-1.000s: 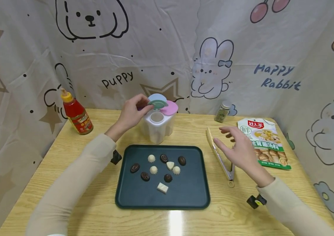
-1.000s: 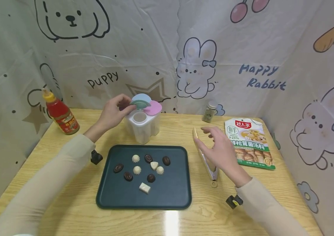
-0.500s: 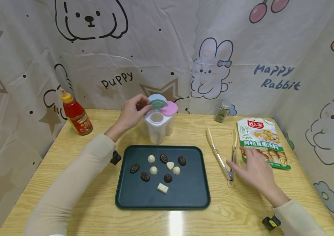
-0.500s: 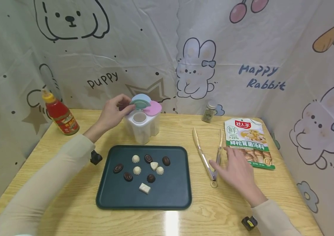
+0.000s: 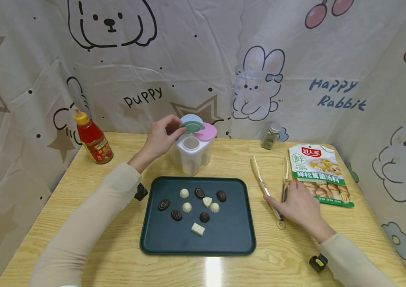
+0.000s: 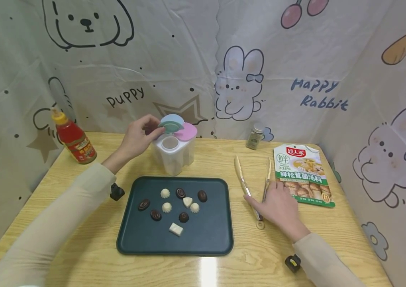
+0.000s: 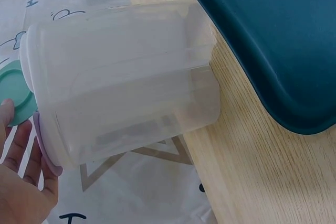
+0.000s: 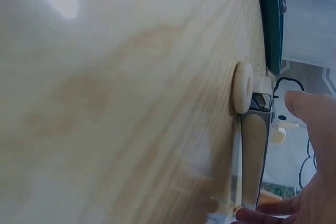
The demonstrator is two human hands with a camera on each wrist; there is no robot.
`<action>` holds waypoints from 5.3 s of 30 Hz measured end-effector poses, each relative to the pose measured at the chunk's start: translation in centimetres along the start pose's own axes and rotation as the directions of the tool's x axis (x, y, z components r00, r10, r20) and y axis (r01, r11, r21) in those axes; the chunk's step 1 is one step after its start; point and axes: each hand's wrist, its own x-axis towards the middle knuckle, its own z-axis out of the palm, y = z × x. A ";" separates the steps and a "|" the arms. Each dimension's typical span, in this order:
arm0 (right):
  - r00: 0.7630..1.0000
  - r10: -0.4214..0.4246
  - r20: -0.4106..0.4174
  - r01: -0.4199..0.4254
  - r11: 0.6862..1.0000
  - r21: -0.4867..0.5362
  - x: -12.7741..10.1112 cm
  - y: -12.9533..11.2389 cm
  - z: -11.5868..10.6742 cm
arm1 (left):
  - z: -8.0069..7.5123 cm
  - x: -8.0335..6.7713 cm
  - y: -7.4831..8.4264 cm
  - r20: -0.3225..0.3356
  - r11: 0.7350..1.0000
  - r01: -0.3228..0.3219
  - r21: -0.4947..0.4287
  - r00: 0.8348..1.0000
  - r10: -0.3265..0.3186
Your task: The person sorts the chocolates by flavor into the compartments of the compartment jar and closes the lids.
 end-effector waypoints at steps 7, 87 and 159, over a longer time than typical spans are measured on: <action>1.000 0.020 -0.014 -0.020 1.000 -0.020 1.2 -1.2 0.5 | 0.1 0.0 0.0 0.001 1.000 0.003 -0.001 1.000 -0.003; 0.895 -0.423 -0.140 0.431 0.902 0.035 -6.1 -2.9 -3.9 | -0.2 0.0 0.0 -0.019 0.999 0.002 0.043 1.000 -0.002; 0.730 -0.602 -0.325 0.631 0.776 -0.020 4.8 -11.8 -10.5 | -0.6 -0.1 0.0 -0.001 0.998 -0.017 0.064 1.000 0.017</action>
